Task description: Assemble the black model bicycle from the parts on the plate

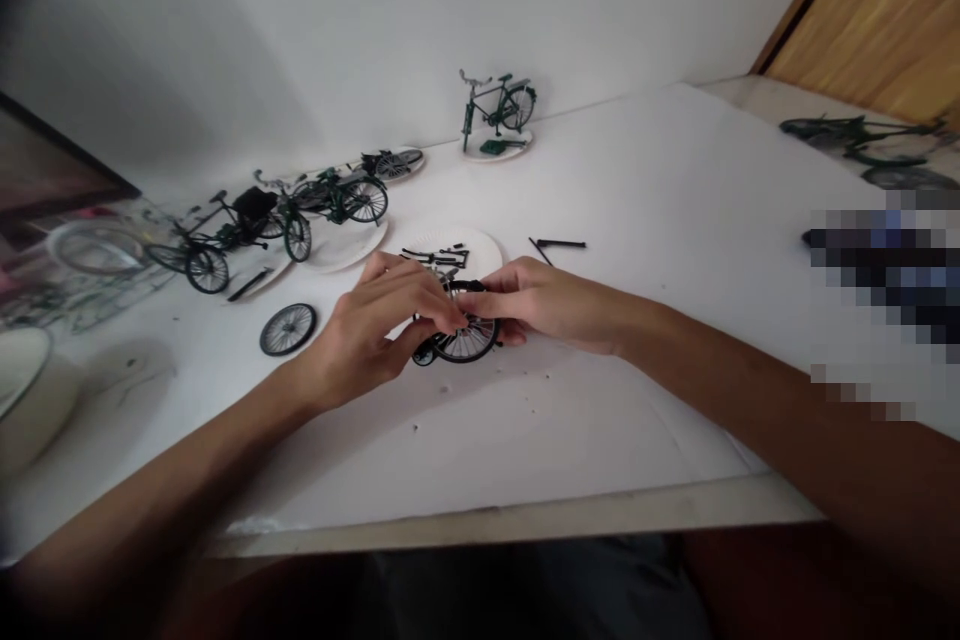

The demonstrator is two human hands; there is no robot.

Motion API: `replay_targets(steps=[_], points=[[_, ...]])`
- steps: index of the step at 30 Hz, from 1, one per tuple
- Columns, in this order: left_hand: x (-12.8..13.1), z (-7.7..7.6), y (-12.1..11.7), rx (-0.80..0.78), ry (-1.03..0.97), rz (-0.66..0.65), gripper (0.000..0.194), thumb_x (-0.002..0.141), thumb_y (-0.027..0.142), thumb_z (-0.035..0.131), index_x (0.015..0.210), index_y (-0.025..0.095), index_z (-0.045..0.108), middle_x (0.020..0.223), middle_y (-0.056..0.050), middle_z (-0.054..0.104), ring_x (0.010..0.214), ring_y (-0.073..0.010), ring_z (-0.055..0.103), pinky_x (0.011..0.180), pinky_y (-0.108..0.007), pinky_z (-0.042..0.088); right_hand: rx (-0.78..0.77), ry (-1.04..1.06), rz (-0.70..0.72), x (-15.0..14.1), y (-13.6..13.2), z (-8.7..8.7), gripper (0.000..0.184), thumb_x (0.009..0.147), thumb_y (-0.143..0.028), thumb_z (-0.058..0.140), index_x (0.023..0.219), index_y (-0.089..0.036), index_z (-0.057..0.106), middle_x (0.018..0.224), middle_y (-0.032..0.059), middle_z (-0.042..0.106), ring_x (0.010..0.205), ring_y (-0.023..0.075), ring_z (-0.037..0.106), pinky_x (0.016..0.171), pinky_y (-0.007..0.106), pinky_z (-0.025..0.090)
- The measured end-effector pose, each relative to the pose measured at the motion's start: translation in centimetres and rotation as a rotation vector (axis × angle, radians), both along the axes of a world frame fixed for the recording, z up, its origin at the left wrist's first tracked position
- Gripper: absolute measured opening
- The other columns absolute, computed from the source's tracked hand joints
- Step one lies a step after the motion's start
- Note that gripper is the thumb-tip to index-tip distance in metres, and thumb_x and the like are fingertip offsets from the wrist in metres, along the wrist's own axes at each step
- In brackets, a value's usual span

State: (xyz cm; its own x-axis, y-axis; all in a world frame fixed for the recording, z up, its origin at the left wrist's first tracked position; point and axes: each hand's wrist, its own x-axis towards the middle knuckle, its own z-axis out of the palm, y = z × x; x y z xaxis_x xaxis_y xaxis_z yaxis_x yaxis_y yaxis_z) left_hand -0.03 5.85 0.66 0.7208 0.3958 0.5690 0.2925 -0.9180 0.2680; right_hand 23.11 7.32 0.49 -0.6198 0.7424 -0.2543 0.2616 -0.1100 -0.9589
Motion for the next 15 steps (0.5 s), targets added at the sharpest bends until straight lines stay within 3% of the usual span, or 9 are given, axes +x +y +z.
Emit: replay_targets(steps=[5, 8, 10, 12, 15], points=[[-1.7, 1.1, 0.1, 0.416, 0.059, 0.078, 0.024, 0.097, 0.017, 0.061, 0.117, 0.025, 0.053, 0.111, -0.004, 0.073, 0.091, -0.0177, 0.066, 0.077, -0.035, 0.042, 0.267, -0.058, -0.014, -0.2, -0.6, 0.8, 0.042, 0.093, -0.06, 0.061, 0.074, -0.022, 0.066, 0.063, -0.0013, 0.05, 0.058, 0.0128, 0.042, 0.054, 0.031, 0.03], [-3.3, 2.0, 1.0, 0.542, -0.037, 0.188, 0.037, 0.094, 0.045, 0.064, 0.123, 0.024, 0.052, 0.108, -0.008, 0.071, 0.094, -0.0236, 0.066, 0.079, -0.039, 0.044, 0.556, -0.07, -0.088, -0.2, -1.0, 1.1, 0.029, 0.094, -0.051, 0.065, 0.103, -0.024, 0.073, 0.091, 0.0041, 0.066, 0.079, 0.0192, 0.059, 0.068, 0.034, 0.044], [-4.0, 2.2, 1.7, 0.581, 0.003, 0.234, 0.051, 0.092, 0.056, 0.064, 0.127, 0.021, 0.05, 0.111, -0.011, 0.07, 0.097, -0.0257, 0.065, 0.08, -0.04, 0.045, 0.768, -0.049, -0.08, 0.0, -1.0, 0.9, 0.03, 0.096, -0.044, 0.065, 0.119, -0.025, 0.071, 0.114, 0.0074, 0.067, 0.099, 0.0239, 0.062, 0.084, 0.038, 0.049], [-4.1, 2.1, 2.2, 0.615, 0.1, 0.224, 0.047, 0.095, 0.051, 0.064, 0.126, 0.02, 0.05, 0.11, -0.011, 0.071, 0.094, -0.0238, 0.065, 0.078, -0.037, 0.045, 0.933, -0.018, -0.038, 0.1, -0.9, 0.6, 0.03, 0.098, -0.037, 0.062, 0.126, -0.027, 0.069, 0.121, 0.0082, 0.065, 0.111, 0.0258, 0.061, 0.094, 0.041, 0.049], [-3.5, 1.5, 2.2, 0.644, 0.164, 0.155, 0.02, 0.102, 0.03, 0.056, 0.117, 0.018, 0.054, 0.101, -0.008, 0.073, 0.084, -0.0195, 0.064, 0.07, -0.033, 0.044, 1.022, -0.004, -0.042, 0.0, -0.6, 0.1, 0.028, 0.099, -0.03, 0.06, 0.126, -0.029, 0.067, 0.121, 0.0079, 0.066, 0.117, 0.0272, 0.06, 0.099, 0.045, 0.049]])
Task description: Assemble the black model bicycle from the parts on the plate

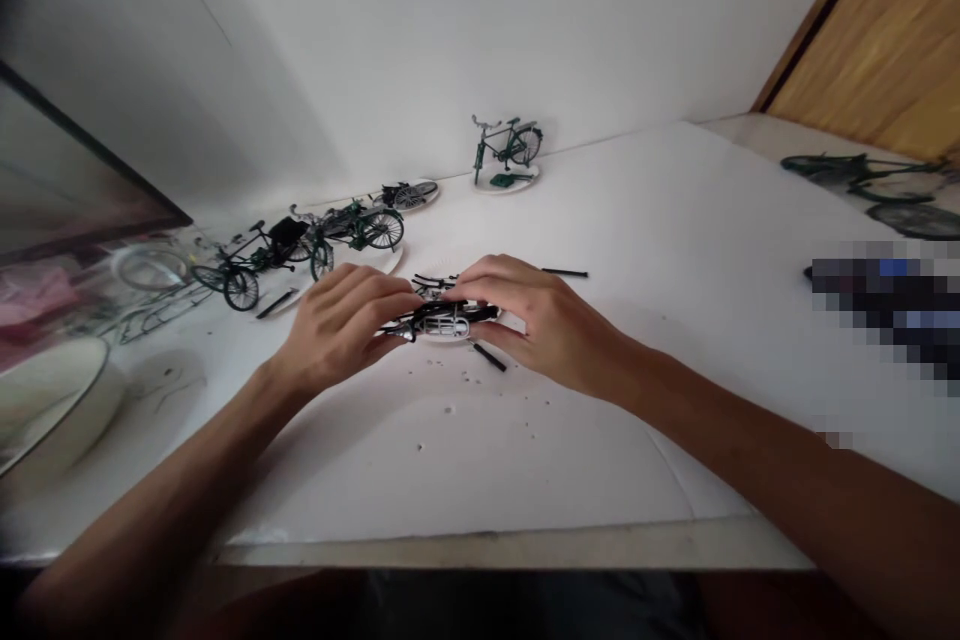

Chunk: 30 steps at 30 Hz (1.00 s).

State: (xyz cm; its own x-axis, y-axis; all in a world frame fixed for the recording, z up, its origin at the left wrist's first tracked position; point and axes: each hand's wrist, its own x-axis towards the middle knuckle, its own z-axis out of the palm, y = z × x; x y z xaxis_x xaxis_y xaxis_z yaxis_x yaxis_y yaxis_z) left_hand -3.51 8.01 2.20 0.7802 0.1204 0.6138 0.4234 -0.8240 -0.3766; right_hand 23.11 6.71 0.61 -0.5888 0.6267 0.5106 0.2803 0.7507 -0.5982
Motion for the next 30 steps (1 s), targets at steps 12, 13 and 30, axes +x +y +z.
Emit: replay_targets(steps=[12, 13, 30], points=[[1.3, -0.2, -1.1, 0.198, -0.033, 0.218, 0.016, 0.093, 0.005, 0.059, 0.102, 0.018, 0.059, 0.094, -0.005, 0.076, 0.079, -0.019, 0.064, 0.069, -0.035, 0.039, -1.056, 0.516, 0.238, 0.0, 0.7, -0.1, 0.043, 0.09, -0.028, 0.067, 0.132, -0.022, 0.062, 0.131, 0.0119, 0.067, 0.117, 0.0286, 0.066, 0.095, 0.046, 0.057], [1.4, -0.2, -1.2, 0.186, -0.015, 0.222, 0.015, 0.093, 0.006, 0.061, 0.104, 0.017, 0.06, 0.096, -0.005, 0.076, 0.08, -0.0195, 0.064, 0.071, -0.035, 0.039, -1.09, 0.542, 0.252, -0.1, 0.7, 0.0, 0.037, 0.092, -0.03, 0.065, 0.128, -0.021, 0.066, 0.13, 0.0115, 0.068, 0.116, 0.0277, 0.066, 0.096, 0.046, 0.057], [3.3, 0.0, -2.6, -0.667, -0.334, 0.348, 0.006, 0.09, 0.024, 0.075, 0.089, 0.022, 0.069, 0.086, 0.002, 0.074, 0.083, -0.018, 0.059, 0.085, -0.039, 0.036, -0.996, 0.173, 0.103, -1.6, -0.9, -0.2, 0.06, 0.09, -0.035, 0.075, 0.147, -0.03, 0.057, 0.118, 0.0044, 0.072, 0.102, 0.0183, 0.068, 0.094, 0.036, 0.056]])
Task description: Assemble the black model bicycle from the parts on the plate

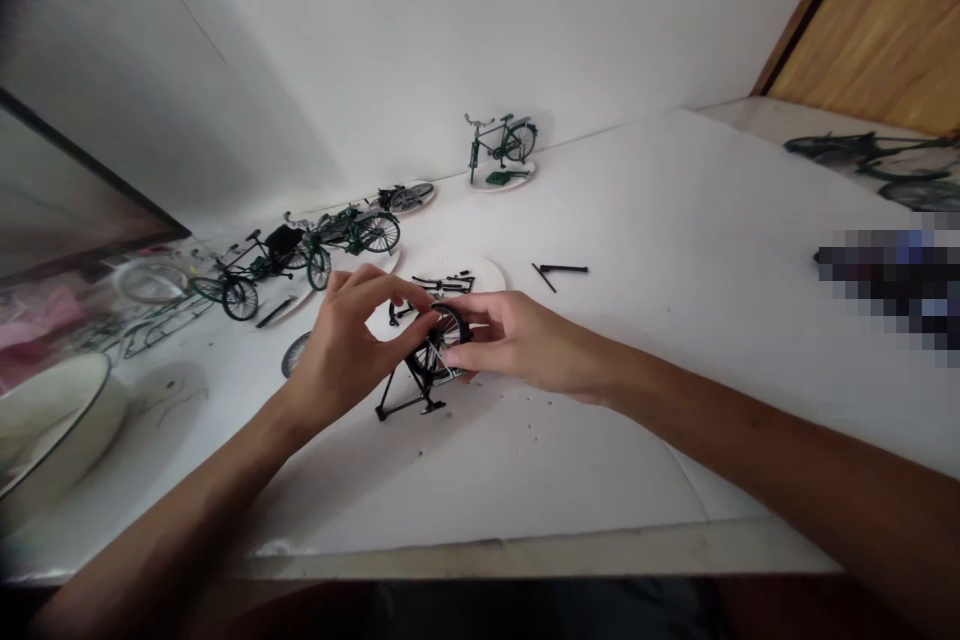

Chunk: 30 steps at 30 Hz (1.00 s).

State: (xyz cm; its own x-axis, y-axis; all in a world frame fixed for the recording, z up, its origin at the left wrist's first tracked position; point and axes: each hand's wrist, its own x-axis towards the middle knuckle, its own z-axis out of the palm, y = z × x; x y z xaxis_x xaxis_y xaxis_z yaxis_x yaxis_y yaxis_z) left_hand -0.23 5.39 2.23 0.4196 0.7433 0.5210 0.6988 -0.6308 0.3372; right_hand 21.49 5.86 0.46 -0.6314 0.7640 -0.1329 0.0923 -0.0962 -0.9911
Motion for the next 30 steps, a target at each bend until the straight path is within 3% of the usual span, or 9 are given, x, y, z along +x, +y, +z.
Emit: replay_targets(steps=[4, 8, 13, 19, 30], points=[[0.17, 0.35, -0.41, -0.16, -0.136, -0.041, 0.008, 0.088, 0.02, 0.077, 0.094, 0.023, 0.072, 0.089, 0.003, 0.076, 0.082, -0.015, 0.064, 0.084, -0.036, 0.045, -0.009, 0.098, 0.113, 0.59, 0.23, -0.36, 0.058, 0.094, -0.029, 0.07, 0.149, -0.034, 0.054, 0.131, 0.003, 0.067, 0.105, 0.0174, 0.067, 0.099, 0.039, 0.057], [0.01, 0.54, -0.54, -0.289, -0.269, -0.239, 0.013, 0.09, 0.018, 0.075, 0.102, 0.021, 0.076, 0.096, 0.0, 0.077, 0.088, -0.0132, 0.07, 0.079, -0.029, 0.055, -0.007, 0.158, 0.121, 0.81, 0.44, -0.33, 0.054, 0.093, -0.03, 0.071, 0.145, -0.037, 0.058, 0.139, 0.0022, 0.063, 0.114, 0.0199, 0.064, 0.095, 0.037, 0.061], [-0.33, 0.42, -0.54, -0.236, -0.247, -0.283, 0.011, 0.09, 0.015, 0.074, 0.1, 0.02, 0.079, 0.098, -0.003, 0.076, 0.09, -0.012, 0.071, 0.079, -0.025, 0.058, 0.003, 0.173, 0.127, 0.82, 0.56, -0.47, 0.048, 0.093, -0.033, 0.07, 0.14, -0.039, 0.063, 0.138, 0.0007, 0.065, 0.115, 0.0205, 0.065, 0.093, 0.036, 0.062], [-0.43, 0.37, -0.61, -0.211, -0.21, -0.291, 0.011, 0.091, 0.014, 0.073, 0.1, 0.019, 0.078, 0.097, -0.003, 0.075, 0.09, -0.0126, 0.07, 0.076, -0.025, 0.058, 0.011, 0.154, 0.128, 0.94, 0.74, -0.74, 0.04, 0.093, -0.035, 0.07, 0.132, -0.036, 0.07, 0.113, 0.0001, 0.075, 0.102, 0.0174, 0.071, 0.091, 0.032, 0.06], [-0.29, 0.32, -0.66, -0.111, -0.093, -0.31, 0.008, 0.094, 0.014, 0.069, 0.099, 0.017, 0.075, 0.095, -0.003, 0.073, 0.088, -0.0112, 0.066, 0.082, -0.029, 0.053, 0.018, 0.108, 0.111, 0.91, 0.82, -0.78, 0.031, 0.093, -0.037, 0.069, 0.122, -0.03, 0.076, 0.109, 0.0009, 0.076, 0.097, 0.0173, 0.071, 0.093, 0.035, 0.058]])
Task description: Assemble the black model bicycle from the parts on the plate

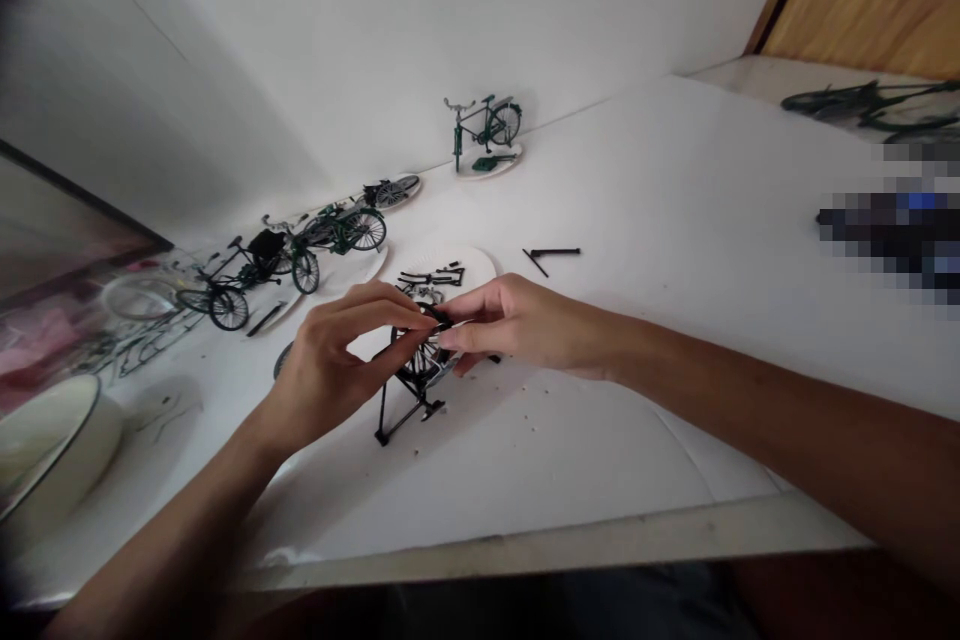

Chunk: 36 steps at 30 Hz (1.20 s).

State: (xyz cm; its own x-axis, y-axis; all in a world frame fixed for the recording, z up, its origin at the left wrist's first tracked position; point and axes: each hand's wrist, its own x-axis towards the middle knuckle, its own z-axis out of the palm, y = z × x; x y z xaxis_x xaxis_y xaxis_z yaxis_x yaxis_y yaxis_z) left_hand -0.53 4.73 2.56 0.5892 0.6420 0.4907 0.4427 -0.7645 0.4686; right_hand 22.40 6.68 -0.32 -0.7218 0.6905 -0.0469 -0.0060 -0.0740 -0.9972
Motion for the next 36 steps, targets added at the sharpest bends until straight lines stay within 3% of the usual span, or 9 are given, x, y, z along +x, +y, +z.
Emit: replay_targets(steps=[9, 16, 20, 23, 26, 29, 31, 33, 36], points=[[0.2, -0.2, 0.1, 0.158, 0.092, 0.007, 0.007, 0.095, 0.013, 0.068, 0.097, 0.017, 0.072, 0.093, -0.001, 0.072, 0.087, -0.0138, 0.066, 0.087, -0.036, 0.045, -0.034, -0.001, -0.023, -0.2, -0.3, 0.5, 0.027, 0.091, -0.034, 0.071, 0.117, -0.028, 0.078, 0.102, -0.0002, 0.074, 0.095, 0.0148, 0.067, 0.089, 0.031, 0.058], [0.4, -0.6, 0.2, 0.193, 0.147, 0.141, 0.004, 0.098, 0.019, 0.065, 0.1, 0.02, 0.069, 0.103, -0.002, 0.07, 0.098, -0.0173, 0.064, 0.088, -0.038, 0.04, -0.119, -0.089, -0.178, -0.3, -0.2, 0.0, 0.033, 0.09, -0.047, 0.071, 0.115, -0.028, 0.08, 0.098, 0.0034, 0.075, 0.084, 0.017, 0.071, 0.085, 0.036, 0.057], [-0.8, 0.1, 1.1, 0.105, 0.066, 0.254, 0.032, 0.091, 0.04, 0.075, 0.114, 0.02, 0.066, 0.115, -0.006, 0.069, 0.106, -0.0215, 0.063, 0.095, -0.04, 0.042, -0.074, 0.001, -0.232, -0.2, 0.1, 0.0, 0.032, 0.089, -0.045, 0.072, 0.113, -0.025, 0.081, 0.101, 0.0058, 0.076, 0.091, 0.0214, 0.072, 0.087, 0.041, 0.059], [-2.1, 0.6, 1.8, -0.143, -0.005, 0.211, 0.03, 0.094, 0.045, 0.069, 0.111, 0.02, 0.068, 0.101, -0.005, 0.073, 0.09, -0.0179, 0.066, 0.084, -0.034, 0.049, 0.073, 0.036, -0.301, -0.1, -0.4, 0.9, 0.031, 0.091, -0.042, 0.07, 0.116, -0.024, 0.08, 0.11, 0.0062, 0.077, 0.102, 0.0244, 0.072, 0.094, 0.045, 0.06], [-2.8, 0.6, 2.1, -0.249, -0.053, 0.086, 0.026, 0.093, 0.043, 0.071, 0.102, 0.018, 0.071, 0.096, -0.005, 0.075, 0.086, -0.0169, 0.067, 0.075, -0.029, 0.052, 0.377, -0.013, -0.366, 0.1, -1.3, 2.2, 0.028, 0.095, -0.035, 0.067, 0.121, -0.033, 0.077, 0.126, 0.002, 0.073, 0.115, 0.0268, 0.069, 0.101, 0.046, 0.057], [-2.7, 0.4, 2.1, -0.13, -0.1, -0.006, 0.025, 0.089, 0.037, 0.077, 0.105, 0.018, 0.071, 0.099, -0.006, 0.075, 0.089, -0.0172, 0.068, 0.08, -0.029, 0.054, 0.754, -0.02, -0.414, 0.4, -1.9, 2.7, 0.034, 0.095, -0.023, 0.067, 0.121, -0.043, 0.075, 0.13, -0.0049, 0.072, 0.122, 0.0249, 0.067, 0.104, 0.043, 0.056], [-2.6, 0.3, 2.1, 0.029, -0.117, -0.046, 0.024, 0.09, 0.034, 0.076, 0.108, 0.018, 0.071, 0.102, -0.008, 0.074, 0.093, -0.0183, 0.069, 0.084, -0.031, 0.055, 0.914, -0.028, -0.427, 0.6, -2.1, 2.6, 0.047, 0.093, -0.016, 0.069, 0.128, -0.047, 0.07, 0.129, -0.0077, 0.073, 0.122, 0.0231, 0.067, 0.107, 0.043, 0.053], [-2.5, 0.3, 2.1, 0.214, -0.108, -0.056, 0.023, 0.094, 0.031, 0.071, 0.114, 0.018, 0.07, 0.107, -0.01, 0.073, 0.101, -0.0201, 0.068, 0.088, -0.034, 0.055, 0.964, -0.051, -0.437, 0.6, -2.0, 2.4, 0.052, 0.093, -0.015, 0.069, 0.133, -0.047, 0.066, 0.131, -0.007, 0.072, 0.122, 0.0237, 0.066, 0.109, 0.046, 0.052], [-2.7, 0.1, 2.3, 0.432, -0.023, -0.018, 0.023, 0.099, 0.028, 0.063, 0.12, 0.018, 0.067, 0.109, -0.012, 0.072, 0.102, -0.0217, 0.067, 0.088, -0.037, 0.052, 0.911, -0.096, -0.475, 0.4, -1.8, 2.2, 0.051, 0.091, -0.02, 0.072, 0.137, -0.04, 0.063, 0.135, -0.0005, 0.068, 0.125, 0.0266, 0.063, 0.109, 0.049, 0.05]])
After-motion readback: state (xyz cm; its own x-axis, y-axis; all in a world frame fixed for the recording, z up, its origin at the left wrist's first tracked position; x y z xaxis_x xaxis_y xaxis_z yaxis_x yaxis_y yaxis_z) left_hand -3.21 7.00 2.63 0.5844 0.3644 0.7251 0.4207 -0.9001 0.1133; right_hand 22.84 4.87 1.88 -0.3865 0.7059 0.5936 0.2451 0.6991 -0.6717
